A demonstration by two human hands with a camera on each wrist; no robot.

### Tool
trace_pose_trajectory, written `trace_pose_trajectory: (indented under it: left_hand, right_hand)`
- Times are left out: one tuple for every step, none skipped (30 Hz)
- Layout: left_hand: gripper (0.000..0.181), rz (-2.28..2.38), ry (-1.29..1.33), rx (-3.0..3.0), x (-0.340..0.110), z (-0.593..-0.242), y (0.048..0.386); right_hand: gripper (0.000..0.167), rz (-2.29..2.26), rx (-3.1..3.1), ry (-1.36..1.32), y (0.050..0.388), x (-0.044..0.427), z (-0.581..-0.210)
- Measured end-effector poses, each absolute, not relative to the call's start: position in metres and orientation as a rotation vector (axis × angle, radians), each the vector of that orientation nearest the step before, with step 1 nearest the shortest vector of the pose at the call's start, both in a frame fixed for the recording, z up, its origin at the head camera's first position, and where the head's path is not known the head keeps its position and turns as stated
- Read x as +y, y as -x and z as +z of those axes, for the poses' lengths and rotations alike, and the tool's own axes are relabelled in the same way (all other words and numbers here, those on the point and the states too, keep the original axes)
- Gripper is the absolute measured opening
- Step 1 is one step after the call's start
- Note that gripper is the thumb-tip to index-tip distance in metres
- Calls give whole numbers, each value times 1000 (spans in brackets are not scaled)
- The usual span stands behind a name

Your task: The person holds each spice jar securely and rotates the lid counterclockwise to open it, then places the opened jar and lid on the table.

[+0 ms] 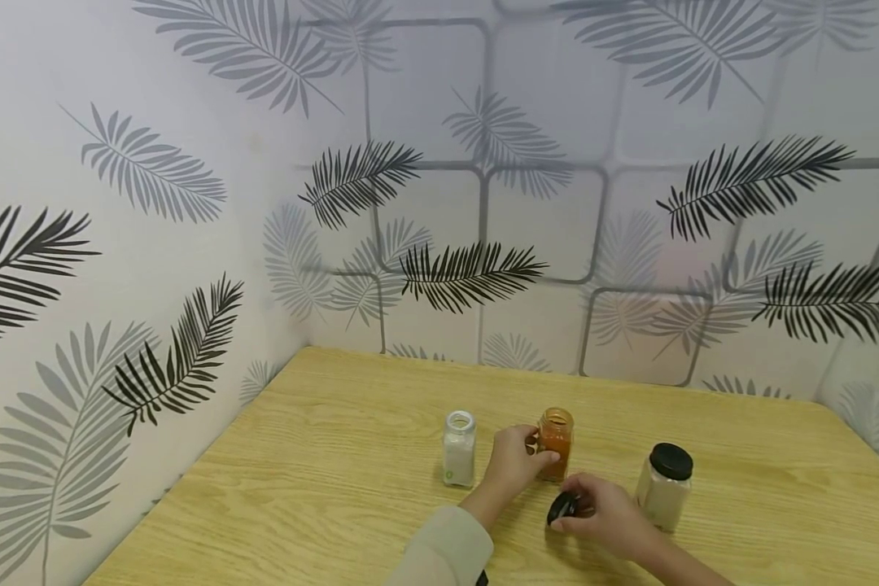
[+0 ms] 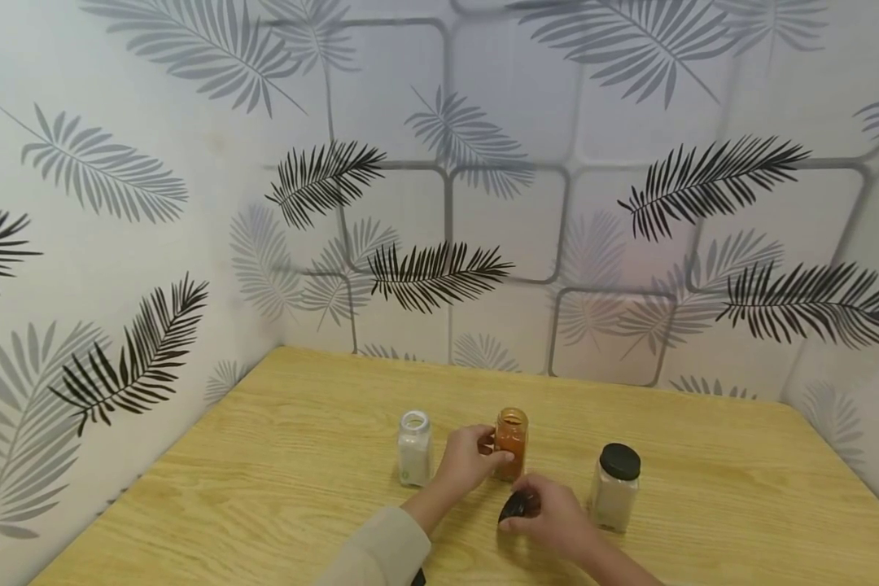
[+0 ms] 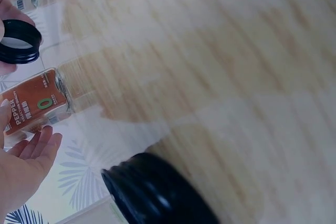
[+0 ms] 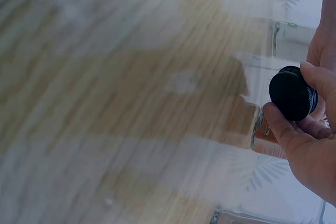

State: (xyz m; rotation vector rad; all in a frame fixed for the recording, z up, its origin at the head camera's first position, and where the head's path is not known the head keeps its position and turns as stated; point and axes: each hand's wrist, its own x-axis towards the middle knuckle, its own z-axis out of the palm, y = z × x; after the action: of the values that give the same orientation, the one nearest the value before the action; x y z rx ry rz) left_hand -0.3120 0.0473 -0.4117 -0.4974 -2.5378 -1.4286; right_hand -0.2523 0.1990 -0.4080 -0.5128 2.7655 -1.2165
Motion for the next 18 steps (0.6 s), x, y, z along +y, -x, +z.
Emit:
trace_pose_trajectory:
  left_hand:
    - [30, -1426, 498, -2538, 47, -412, 312]
    - [29, -1422, 498, -2540, 47, -411, 312]
    - [29, -1422, 495, -2542, 47, -411, 312]
    - [29, -1422, 490, -2545, 47, -411, 312]
    - [29, -1420, 487, -2548, 47, -411, 312]
    - [29, -1417, 485, -2549, 47, -410, 312]
    - [30, -1422, 476, -2554, 47, -410, 312]
    - [30, -1427, 468, -2557, 48, -410, 312]
    - [31, -1432, 460, -2560, 48, -410, 312]
    - [31, -1429, 460, -2559, 48, -409, 312]
    - [31, -1427, 457, -2560, 48, -409, 311]
    - [31, -1429, 454, -2562, 48, -409, 311]
    - [31, -1435, 447, -2566, 48, -408, 311]
    - [31, -1435, 446, -2568, 48, -408, 311]
    - [31, -1433, 446, -2570, 48, -408, 310]
    - [31, -1430, 448, -2570, 48, -408, 310]
    - [31, -1432, 448, -2571, 48, -408, 310]
    - [31, -1437, 449, -2572, 48, -409, 310]
  right_hand:
    - [48, -1219, 2756, 513, 252, 198, -408]
    - [48, -1220, 2748, 516, 251, 198, -409]
    - [47, -1225, 2742, 516, 251, 197, -409]
    - [47, -1228, 2736, 511, 251, 196, -409]
    - [47, -1233, 2730, 500, 250, 195, -409]
    - [47, -1233, 2727, 478, 250, 195, -409]
    - [47, -1234, 2725, 456, 250, 194, -409]
    - [47, -1234, 2723, 443, 250, 193, -410]
    - [48, -1235, 2723, 429, 250, 193, -410]
    - [48, -1238, 2721, 417, 250, 193, -410]
    - [48, -1241, 2721, 416, 250, 192, -411]
    - [47, -1242, 2724, 421, 250, 192, -411]
    - [47, -1247, 2723, 437, 249, 193, -412]
    - [47, -1251, 2723, 456, 249, 193, -412]
    - [47, -1256, 2720, 468, 249, 193, -413]
    - [47, -1262, 2716, 483, 249, 193, -413]
    - [46, -1267, 2710, 498, 249, 193, -414]
    - [47, -1272, 2702, 511, 249, 193, -414]
